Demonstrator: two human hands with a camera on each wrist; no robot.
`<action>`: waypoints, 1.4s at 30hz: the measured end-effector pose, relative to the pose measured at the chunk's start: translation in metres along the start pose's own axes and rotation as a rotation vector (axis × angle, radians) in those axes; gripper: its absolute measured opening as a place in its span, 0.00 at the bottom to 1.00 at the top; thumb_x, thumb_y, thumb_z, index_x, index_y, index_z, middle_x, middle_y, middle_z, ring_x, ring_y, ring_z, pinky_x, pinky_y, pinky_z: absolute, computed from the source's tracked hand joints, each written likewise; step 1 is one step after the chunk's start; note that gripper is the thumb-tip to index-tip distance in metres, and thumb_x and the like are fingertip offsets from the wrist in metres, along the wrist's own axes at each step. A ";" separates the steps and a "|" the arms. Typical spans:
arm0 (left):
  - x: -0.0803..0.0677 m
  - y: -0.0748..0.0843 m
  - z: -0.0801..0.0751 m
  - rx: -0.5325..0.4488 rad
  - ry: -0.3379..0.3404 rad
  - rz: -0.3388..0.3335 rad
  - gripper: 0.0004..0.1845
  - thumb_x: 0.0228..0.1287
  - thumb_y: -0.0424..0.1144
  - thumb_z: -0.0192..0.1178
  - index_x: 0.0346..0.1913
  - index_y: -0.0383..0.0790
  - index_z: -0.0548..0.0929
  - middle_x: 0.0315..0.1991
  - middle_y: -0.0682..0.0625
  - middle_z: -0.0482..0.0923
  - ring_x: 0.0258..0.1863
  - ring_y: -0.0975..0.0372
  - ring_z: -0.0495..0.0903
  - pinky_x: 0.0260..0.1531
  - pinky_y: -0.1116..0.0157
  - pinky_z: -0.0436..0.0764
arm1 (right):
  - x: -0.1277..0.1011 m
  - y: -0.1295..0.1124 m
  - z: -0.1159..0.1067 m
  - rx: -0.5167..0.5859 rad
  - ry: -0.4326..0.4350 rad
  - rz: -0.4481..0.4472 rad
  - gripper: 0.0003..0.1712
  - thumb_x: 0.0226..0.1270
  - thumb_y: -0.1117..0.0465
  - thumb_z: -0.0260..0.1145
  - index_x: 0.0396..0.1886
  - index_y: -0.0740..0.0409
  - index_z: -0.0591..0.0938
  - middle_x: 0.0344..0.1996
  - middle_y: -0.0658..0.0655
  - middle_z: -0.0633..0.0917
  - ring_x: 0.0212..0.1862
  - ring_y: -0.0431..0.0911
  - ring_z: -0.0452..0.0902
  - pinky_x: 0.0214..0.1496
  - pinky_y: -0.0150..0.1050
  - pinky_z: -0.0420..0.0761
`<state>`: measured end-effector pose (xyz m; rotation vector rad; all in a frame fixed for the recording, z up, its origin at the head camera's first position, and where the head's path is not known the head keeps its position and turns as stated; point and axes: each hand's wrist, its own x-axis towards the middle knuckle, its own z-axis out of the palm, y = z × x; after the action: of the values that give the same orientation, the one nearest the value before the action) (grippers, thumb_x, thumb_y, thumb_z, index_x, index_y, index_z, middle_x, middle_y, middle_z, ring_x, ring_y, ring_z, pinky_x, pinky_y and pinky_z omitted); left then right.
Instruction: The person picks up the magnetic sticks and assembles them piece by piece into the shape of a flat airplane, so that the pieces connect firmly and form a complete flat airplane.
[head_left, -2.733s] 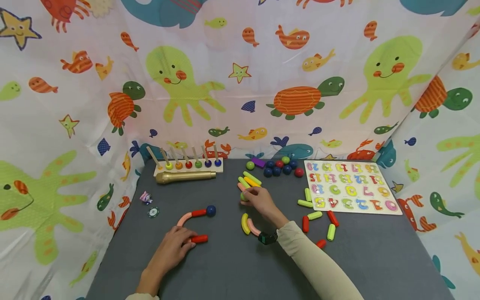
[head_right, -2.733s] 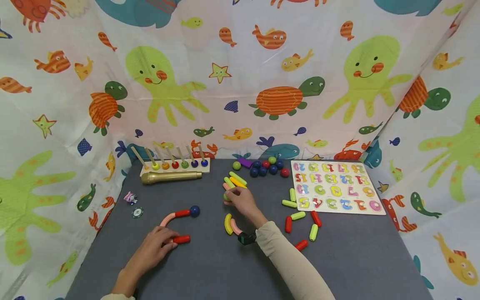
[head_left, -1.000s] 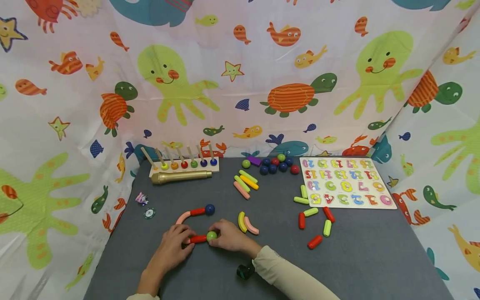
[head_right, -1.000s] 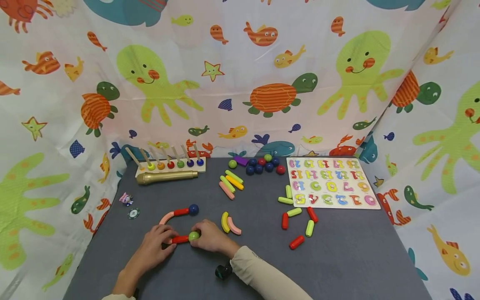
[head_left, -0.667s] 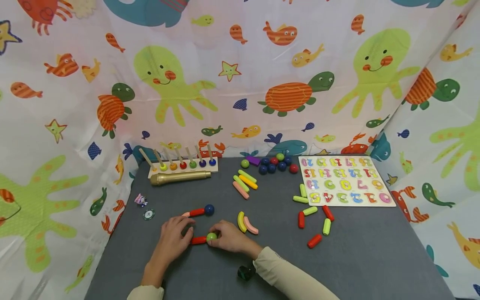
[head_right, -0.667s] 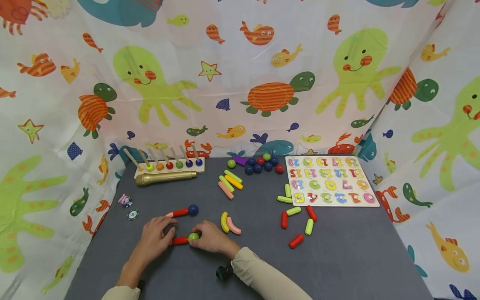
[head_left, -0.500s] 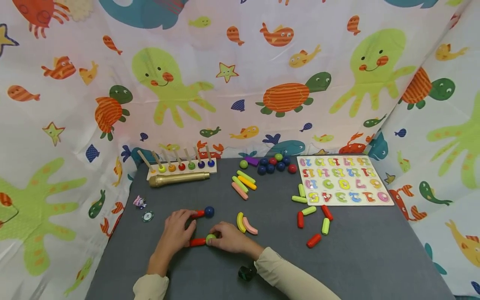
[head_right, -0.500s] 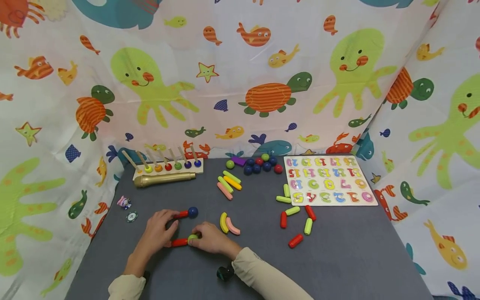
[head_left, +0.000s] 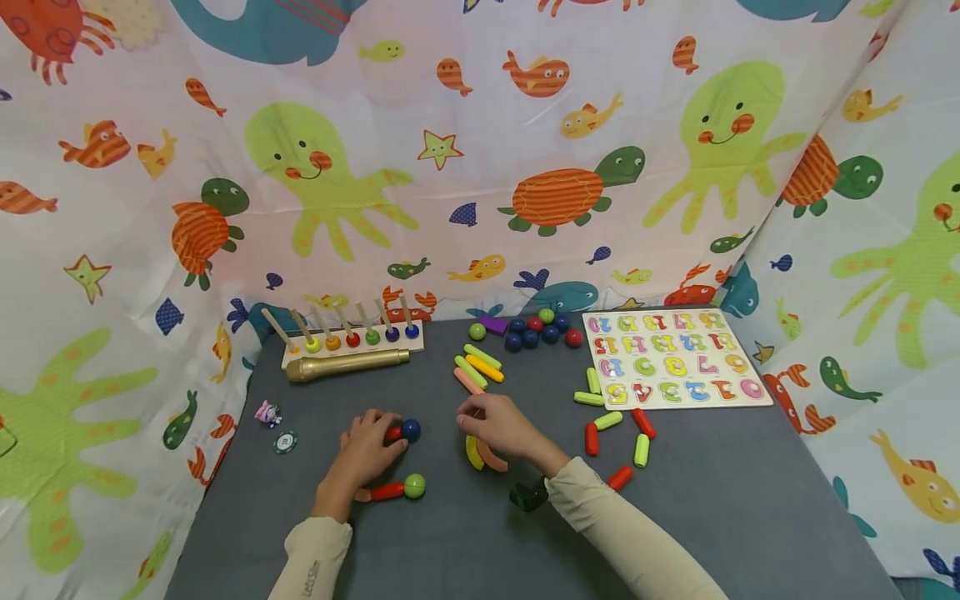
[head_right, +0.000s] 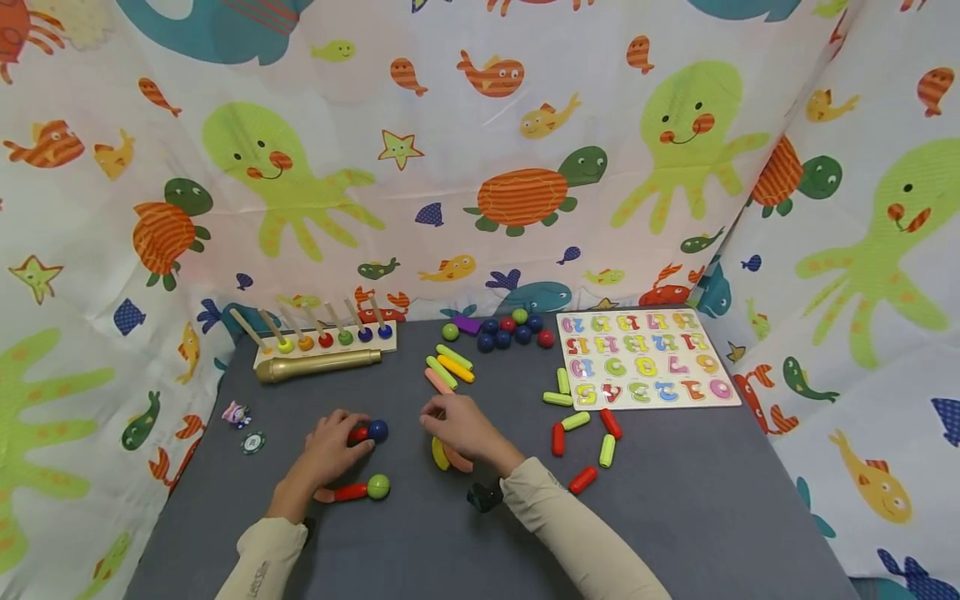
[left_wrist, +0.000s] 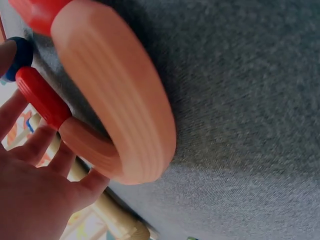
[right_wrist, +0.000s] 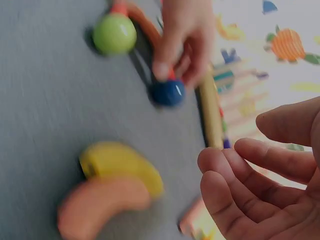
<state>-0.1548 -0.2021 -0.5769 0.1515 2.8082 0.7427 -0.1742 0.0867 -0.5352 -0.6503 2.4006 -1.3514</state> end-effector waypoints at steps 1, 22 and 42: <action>0.001 0.000 0.000 -0.002 -0.010 -0.010 0.26 0.74 0.49 0.69 0.69 0.43 0.82 0.67 0.37 0.72 0.66 0.37 0.66 0.62 0.32 0.62 | -0.001 0.002 -0.007 -0.007 0.018 0.005 0.11 0.82 0.58 0.64 0.51 0.57 0.89 0.42 0.48 0.87 0.42 0.42 0.82 0.48 0.43 0.83; 0.005 0.005 -0.001 -0.040 -0.029 -0.045 0.28 0.74 0.55 0.69 0.69 0.43 0.82 0.64 0.36 0.69 0.62 0.38 0.64 0.58 0.32 0.62 | -0.078 0.064 -0.094 -0.537 0.135 0.218 0.16 0.73 0.62 0.73 0.24 0.55 0.80 0.17 0.49 0.75 0.21 0.42 0.69 0.28 0.40 0.71; 0.003 0.001 0.001 -0.083 0.013 -0.085 0.28 0.74 0.57 0.68 0.67 0.44 0.85 0.67 0.36 0.70 0.65 0.37 0.64 0.60 0.31 0.59 | -0.095 0.092 -0.086 -0.287 0.189 0.427 0.25 0.75 0.57 0.72 0.17 0.57 0.74 0.12 0.50 0.71 0.16 0.44 0.69 0.23 0.36 0.66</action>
<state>-0.1576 -0.2000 -0.5779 0.0136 2.7708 0.8412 -0.1558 0.2404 -0.5661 -0.0573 2.7064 -0.9364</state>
